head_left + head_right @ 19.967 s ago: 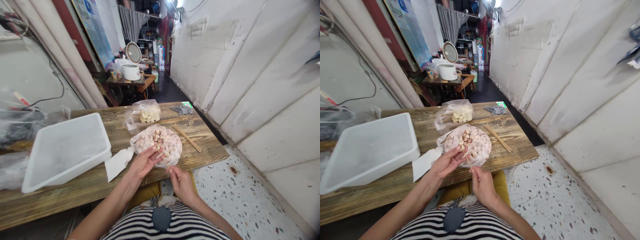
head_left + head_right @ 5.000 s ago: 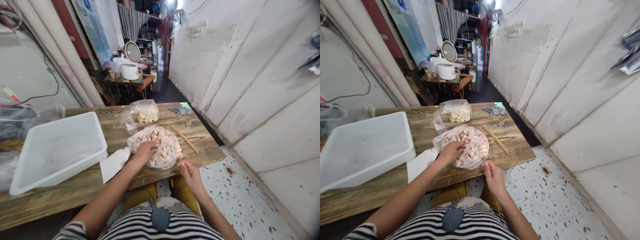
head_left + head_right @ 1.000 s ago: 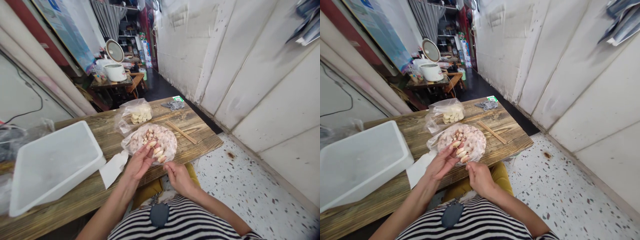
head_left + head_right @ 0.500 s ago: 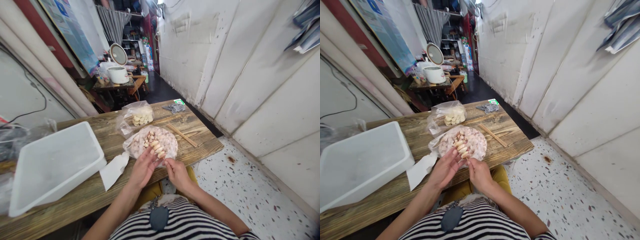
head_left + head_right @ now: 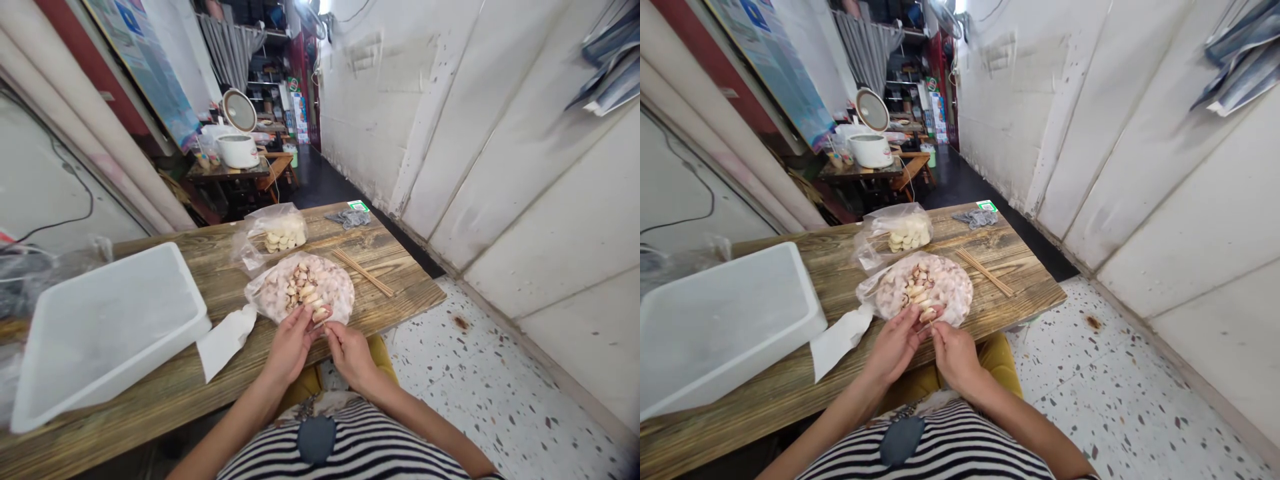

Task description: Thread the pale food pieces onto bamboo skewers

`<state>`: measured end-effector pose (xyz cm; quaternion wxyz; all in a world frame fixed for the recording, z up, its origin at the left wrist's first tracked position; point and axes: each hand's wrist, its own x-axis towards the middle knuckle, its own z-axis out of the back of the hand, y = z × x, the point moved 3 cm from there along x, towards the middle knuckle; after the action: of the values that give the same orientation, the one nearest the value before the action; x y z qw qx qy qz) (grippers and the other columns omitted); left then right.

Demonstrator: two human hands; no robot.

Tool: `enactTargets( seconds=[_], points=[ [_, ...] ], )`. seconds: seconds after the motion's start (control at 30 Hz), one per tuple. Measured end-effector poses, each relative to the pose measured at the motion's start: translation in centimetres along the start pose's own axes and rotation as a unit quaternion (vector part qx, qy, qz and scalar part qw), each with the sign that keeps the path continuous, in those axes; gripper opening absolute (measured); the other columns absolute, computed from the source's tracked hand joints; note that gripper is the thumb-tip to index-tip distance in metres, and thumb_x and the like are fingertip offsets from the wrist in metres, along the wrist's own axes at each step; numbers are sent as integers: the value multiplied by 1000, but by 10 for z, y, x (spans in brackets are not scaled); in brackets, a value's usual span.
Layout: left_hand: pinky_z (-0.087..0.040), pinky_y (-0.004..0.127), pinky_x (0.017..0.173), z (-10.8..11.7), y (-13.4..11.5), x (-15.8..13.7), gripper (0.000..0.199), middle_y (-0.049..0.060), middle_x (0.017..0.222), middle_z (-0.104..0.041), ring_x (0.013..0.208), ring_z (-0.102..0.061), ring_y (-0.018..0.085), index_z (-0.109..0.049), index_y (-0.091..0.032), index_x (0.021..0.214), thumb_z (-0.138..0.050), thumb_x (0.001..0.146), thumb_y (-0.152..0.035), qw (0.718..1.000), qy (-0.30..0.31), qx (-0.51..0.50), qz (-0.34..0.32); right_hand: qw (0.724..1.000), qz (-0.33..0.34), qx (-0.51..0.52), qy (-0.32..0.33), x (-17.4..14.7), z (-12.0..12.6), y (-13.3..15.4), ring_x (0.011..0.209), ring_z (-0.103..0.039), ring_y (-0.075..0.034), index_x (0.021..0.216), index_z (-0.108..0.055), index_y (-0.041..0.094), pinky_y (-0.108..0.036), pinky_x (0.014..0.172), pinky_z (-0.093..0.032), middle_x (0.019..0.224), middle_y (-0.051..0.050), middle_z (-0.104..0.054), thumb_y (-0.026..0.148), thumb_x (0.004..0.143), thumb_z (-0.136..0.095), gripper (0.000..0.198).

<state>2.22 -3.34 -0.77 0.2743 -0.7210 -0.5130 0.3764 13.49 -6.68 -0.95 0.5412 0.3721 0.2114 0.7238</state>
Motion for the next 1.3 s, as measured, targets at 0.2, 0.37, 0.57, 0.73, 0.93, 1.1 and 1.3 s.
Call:
enactTargets(
  seconds=[0.2, 0.37, 0.57, 0.73, 0.93, 1.1, 1.3],
  points=[
    [-48, 24, 61, -1, 6, 6, 24, 6, 81, -69, 75, -63, 17, -63, -14, 84, -67, 71, -33, 999, -25, -23, -4, 1000, -15, 13, 14, 1, -3, 0, 65, -61, -17, 86, -60, 16, -22, 61, -41, 76, -7, -67, 19, 91, -34, 26],
    [-45, 23, 56, -8, 10, 11, 27, 4, 71, -67, 66, -62, 15, -62, -13, 79, -65, 71, -39, 997, -61, -24, -40, 1000, -16, 1, 3, 4, -6, 0, 65, -60, -17, 84, -60, 15, -23, 60, -40, 75, -8, -67, 19, 90, -34, 27],
    [-41, 19, 50, -14, 14, 11, 32, 2, 67, -64, 58, -58, 10, -59, -13, 78, -69, 66, -42, 996, -77, -14, -37, 999, 9, -24, -23, 2, -8, 0, 55, -56, -16, 76, -56, 15, -22, 53, -37, 66, -7, -63, 17, 89, -31, 29],
    [-45, 22, 55, -15, 17, 6, 29, 2, 70, -64, 61, -60, 12, -58, -13, 78, -69, 67, -38, 996, -61, -56, -21, 999, 20, -20, -35, 0, -8, 2, 52, -53, -14, 72, -53, 16, -22, 52, -36, 62, -5, -60, 17, 89, -31, 29],
    [-48, 27, 64, -16, 19, 6, 26, 3, 72, -66, 68, -62, 14, -59, -14, 76, -69, 68, -37, 995, -57, -80, -17, 999, 25, -5, -43, 0, -7, 6, 51, -51, -14, 70, -51, 17, -22, 52, -35, 60, -4, -58, 16, 89, -31, 28],
    [-49, 28, 70, -15, 21, 7, 26, 4, 73, -67, 74, -63, 16, -61, -13, 78, -69, 68, -36, 994, -60, -91, -9, 998, 14, 34, -50, 4, -7, 3, 51, -49, -13, 67, -51, 17, -21, 51, -35, 58, -2, -55, 19, 89, -33, 29],
    [-49, 26, 73, -19, 15, 3, 28, 7, 81, -68, 79, -63, 16, -64, -12, 83, -68, 70, -36, 998, -3, -56, -16, 993, -13, 114, -34, 14, -1, -4, 55, -50, -12, 73, -57, 16, -20, 55, -39, 63, -1, -57, 25, 90, -37, 27]
  ],
)
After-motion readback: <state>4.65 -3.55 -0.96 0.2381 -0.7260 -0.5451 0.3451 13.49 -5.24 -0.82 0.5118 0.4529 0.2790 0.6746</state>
